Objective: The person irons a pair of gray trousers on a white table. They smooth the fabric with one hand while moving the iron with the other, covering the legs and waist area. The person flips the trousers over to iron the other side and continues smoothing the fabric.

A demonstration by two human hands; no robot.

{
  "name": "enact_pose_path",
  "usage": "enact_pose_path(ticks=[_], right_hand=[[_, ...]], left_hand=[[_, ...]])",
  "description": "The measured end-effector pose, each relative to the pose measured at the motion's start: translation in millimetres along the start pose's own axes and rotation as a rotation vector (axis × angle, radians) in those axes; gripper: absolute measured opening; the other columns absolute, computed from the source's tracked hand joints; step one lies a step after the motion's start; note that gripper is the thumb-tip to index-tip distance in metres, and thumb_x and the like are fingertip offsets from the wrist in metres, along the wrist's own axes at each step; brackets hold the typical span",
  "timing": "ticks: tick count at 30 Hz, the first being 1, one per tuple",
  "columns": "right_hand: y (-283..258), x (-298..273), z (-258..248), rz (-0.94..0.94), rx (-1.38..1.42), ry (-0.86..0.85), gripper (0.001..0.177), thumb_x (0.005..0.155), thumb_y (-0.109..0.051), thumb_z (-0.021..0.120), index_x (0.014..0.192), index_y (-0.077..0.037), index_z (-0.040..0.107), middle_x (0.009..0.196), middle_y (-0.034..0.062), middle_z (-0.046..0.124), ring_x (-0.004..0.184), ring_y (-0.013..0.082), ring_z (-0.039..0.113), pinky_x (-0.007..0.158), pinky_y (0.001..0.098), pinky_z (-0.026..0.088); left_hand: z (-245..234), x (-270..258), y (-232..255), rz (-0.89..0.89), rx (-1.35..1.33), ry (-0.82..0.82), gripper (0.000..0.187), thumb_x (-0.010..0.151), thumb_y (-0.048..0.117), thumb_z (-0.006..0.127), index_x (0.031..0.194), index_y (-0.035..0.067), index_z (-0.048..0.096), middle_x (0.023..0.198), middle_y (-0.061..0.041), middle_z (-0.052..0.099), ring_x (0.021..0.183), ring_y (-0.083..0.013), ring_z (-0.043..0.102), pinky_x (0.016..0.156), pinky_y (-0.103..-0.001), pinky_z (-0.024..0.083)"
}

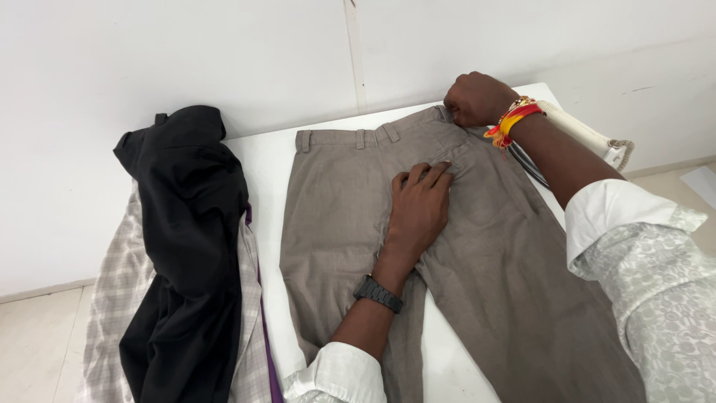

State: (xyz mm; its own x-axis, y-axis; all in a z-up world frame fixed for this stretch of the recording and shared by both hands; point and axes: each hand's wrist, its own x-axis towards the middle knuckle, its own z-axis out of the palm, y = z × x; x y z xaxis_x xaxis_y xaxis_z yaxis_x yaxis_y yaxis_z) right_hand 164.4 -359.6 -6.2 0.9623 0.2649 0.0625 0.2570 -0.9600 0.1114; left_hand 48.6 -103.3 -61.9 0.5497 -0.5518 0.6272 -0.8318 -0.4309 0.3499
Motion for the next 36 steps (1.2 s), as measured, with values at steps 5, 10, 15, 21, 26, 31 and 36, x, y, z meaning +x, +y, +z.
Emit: enact_pose_path(ticks=[5,10,15,21,26,31,36], right_hand=[[8.5,7.3,-9.2,0.044,0.048,-0.094,0.016,0.083,-0.015,0.073,0.095,-0.009,0.082,0.091,0.0162,0.078,0.083,0.0353,0.075,0.081,0.0455,0.060],[20.7,8.4,-6.9,0.090,0.110,-0.142,0.044,0.076,-0.015,0.079,0.119,-0.008,0.073,0.102,0.0153,0.078,0.092,0.0340,0.074,0.084,0.0442,0.060],[22.0,4.2,-7.4,0.069,0.076,-0.148,0.035,0.077,-0.014,0.080,0.112,-0.011,0.078,0.108,0.0121,0.077,0.102,0.0322,0.073,0.091,0.0434,0.058],[7.4,-1.0,-23.1,0.059,0.047,-0.142,0.024,0.076,-0.014,0.082,0.098,-0.005,0.077,0.106,0.0097,0.072,0.096,0.0318,0.072,0.086,0.0423,0.059],[12.3,2.0,-22.5,0.078,0.085,-0.114,0.031,0.072,-0.015,0.085,0.101,-0.007,0.077,0.101,0.0109,0.074,0.095,0.0323,0.073,0.084,0.0432,0.059],[20.0,7.3,-6.9,0.122,0.044,-0.108,0.029,0.072,-0.010,0.083,0.101,-0.007,0.077,0.099,0.0121,0.076,0.094,0.0338,0.074,0.081,0.0452,0.060],[17.9,-3.9,-11.5,0.101,-0.206,-0.039,0.043,0.076,-0.016,0.080,0.118,-0.010,0.072,0.100,0.0142,0.075,0.094,0.0350,0.074,0.077,0.0476,0.060]], left_hand=[[1.8,-0.2,-1.2,-0.012,0.012,-0.031,0.025,0.094,0.011,0.064,0.118,0.008,0.071,0.139,-0.004,0.065,0.128,-0.0243,0.056,0.109,-0.049,0.036],[1.6,-0.6,-2.0,-0.025,0.013,-0.041,0.026,0.093,0.010,0.064,0.118,0.008,0.071,0.140,-0.004,0.065,0.128,-0.0241,0.055,0.110,-0.050,0.036],[2.5,0.6,-2.9,-0.018,-0.004,-0.040,0.026,0.095,0.010,0.063,0.119,0.008,0.071,0.140,-0.004,0.064,0.128,-0.0238,0.056,0.110,-0.048,0.037],[5.6,0.1,-4.7,-0.022,-0.012,-0.043,0.026,0.095,0.011,0.062,0.120,0.008,0.071,0.140,-0.004,0.064,0.128,-0.0238,0.055,0.110,-0.048,0.037],[5.8,-1.4,-3.4,-0.027,0.007,-0.051,0.025,0.096,0.011,0.062,0.119,0.009,0.071,0.141,-0.003,0.064,0.129,-0.0232,0.055,0.111,-0.050,0.036],[6.0,-0.3,-2.7,-0.014,0.020,-0.056,0.026,0.095,0.012,0.063,0.120,0.010,0.070,0.141,-0.003,0.064,0.130,-0.0237,0.055,0.110,-0.050,0.036],[0.8,-0.3,-1.3,-0.013,0.000,-0.053,0.027,0.095,0.012,0.063,0.121,0.010,0.069,0.142,-0.003,0.063,0.131,-0.0241,0.054,0.110,-0.049,0.036]])
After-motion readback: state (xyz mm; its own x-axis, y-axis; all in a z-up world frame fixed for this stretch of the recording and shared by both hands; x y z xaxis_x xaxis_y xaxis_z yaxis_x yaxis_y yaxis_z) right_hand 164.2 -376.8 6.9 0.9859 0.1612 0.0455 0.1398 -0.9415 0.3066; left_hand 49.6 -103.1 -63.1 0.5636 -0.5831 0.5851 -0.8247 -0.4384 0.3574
